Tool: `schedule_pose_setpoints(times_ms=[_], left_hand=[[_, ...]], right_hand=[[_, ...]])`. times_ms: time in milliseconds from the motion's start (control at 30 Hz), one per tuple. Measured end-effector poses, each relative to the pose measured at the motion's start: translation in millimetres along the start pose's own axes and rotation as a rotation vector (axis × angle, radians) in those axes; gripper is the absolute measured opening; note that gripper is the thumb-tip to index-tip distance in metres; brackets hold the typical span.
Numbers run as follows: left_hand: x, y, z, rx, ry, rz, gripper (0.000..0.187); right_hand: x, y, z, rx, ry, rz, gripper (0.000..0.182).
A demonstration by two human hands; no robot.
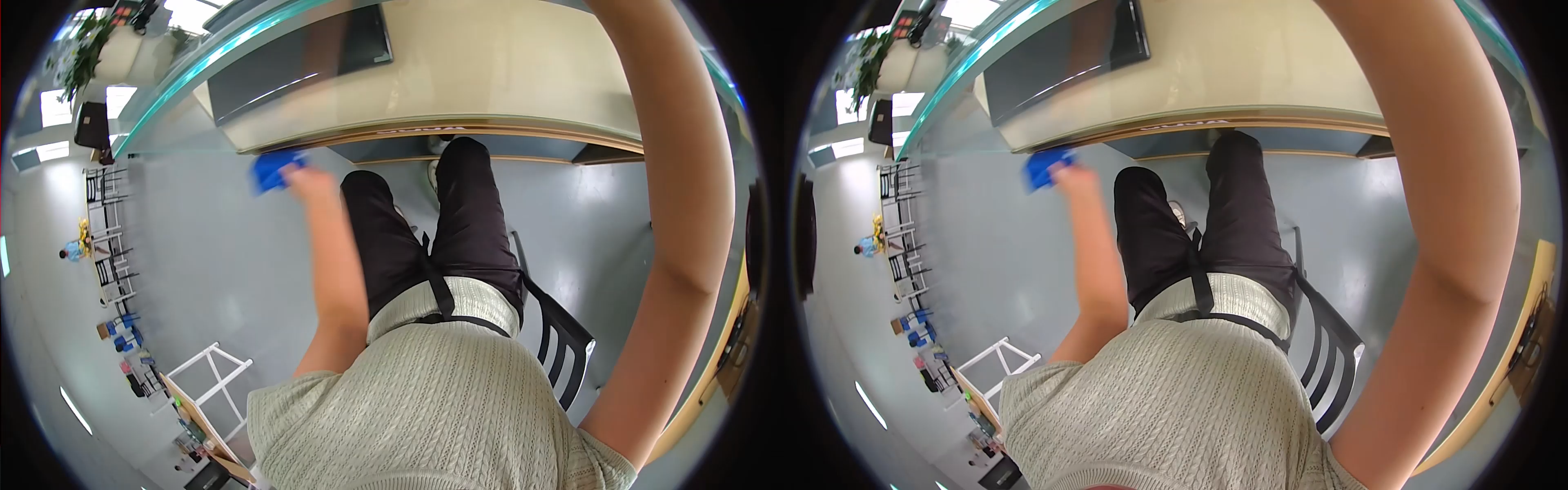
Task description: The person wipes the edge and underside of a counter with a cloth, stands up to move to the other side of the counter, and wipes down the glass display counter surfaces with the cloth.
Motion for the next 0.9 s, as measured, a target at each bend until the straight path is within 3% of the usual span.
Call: schedule_pose_setpoints(times_ms=[33,67,100,133,167,233,300,333,367,433,467,500,533,567,600,633,667,733,767,800,833,867,900], left_hand=[[-93,3,-35,-0.048,-0.466,-0.038,0.016],[-123,32,-123,-0.029,-0.646,0.039,0.015],[-127,71,-210,-0.272,-0.791,0.053,0.019],[-141,94,-289,-0.625,-1.080,0.196,0.027],[-140,105,-356,-1.089,-1.269,0.151,0.033],[-117,110,-403,-1.355,-1.280,0.429,0.033],[-138,105,-373,-1.349,-1.205,0.435,0.027],[-155,92,-329,-1.165,-1.225,0.554,0.023],[-147,91,-283,-0.794,-1.273,0.247,0.020],[-149,36,-134,-0.299,-1.014,-0.052,0.012],[-134,-29,-53,-0.021,-0.823,-0.061,0.012],[-106,-73,26,0.042,-0.690,-0.170,0.014],[-35,-114,69,0.246,-0.328,0.014,0.016],[18,-155,106,0.371,-0.107,-0.011,0.015],[78,-154,97,0.507,0.066,0.019,0.014],[123,-168,111,0.477,0.363,0.010,0.015],[135,-164,107,0.491,0.377,0.012,0.015],[171,-145,77,0.687,0.503,0.233,0.018],[163,-129,73,0.591,0.504,0.262,0.011],[144,-108,66,0.494,0.504,0.289,0.006],[106,-85,52,0.397,0.417,0.244,0.010],[57,-56,31,0.229,0.253,0.368,0.014],[0,-11,-14,-0.094,0.004,0.374,0.019]], right_hand=[[-5,-3,-2,0.019,-0.037,-0.009,0.022],[-7,-2,-2,0.020,-0.049,-0.011,0.022],[-8,-3,-4,0.064,-0.053,-0.021,0.023],[-9,-5,-6,0.106,-0.054,-0.031,0.023],[-11,-5,-7,0.104,-0.055,-0.034,0.023],[-6,-3,-7,0.101,0.009,0.066,0.023],[-8,-2,-8,0.105,0.001,0.032,0.023],[-9,-3,-9,0.120,-0.006,-0.002,0.023],[-11,-3,-8,0.117,-0.015,0.005,0.023],[-13,-2,-9,0.109,0.001,-0.028,0.023],[-16,-2,-7,0.108,-0.008,-0.021,0.023],[-17,-1,-6,0.086,0.014,-0.058,0.023],[-17,0,-5,0.066,0.037,-0.097,0.023],[-19,0,-5,0.068,0.032,-0.093,0.023],[-17,0,-4,0.071,0.073,-0.105,0.023],[-16,2,-2,0.070,0.109,-0.115,0.023],[-22,4,7,0.064,0.094,-0.103,0.023],[-3,11,20,-0.012,0.478,-0.302,0.022],[2,19,18,-0.017,0.453,-0.297,0.022],[-2,17,13,0.139,0.226,-0.362,0.020],[-13,12,6,0.299,0.000,-0.422,0.018],[-23,14,9,0.305,-0.014,-0.422,0.018],[-8,10,6,0.300,-0.006,-0.414,0.018]])
Point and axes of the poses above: each hand's wrist, its own z-axis towards the middle knuckle, its own y-axis out of the palm, x = y × z, the point moved 9 cm from there along z, towards the middle knuckle, and after that the axes turned 1 degree about y, right-handed, at the moved point
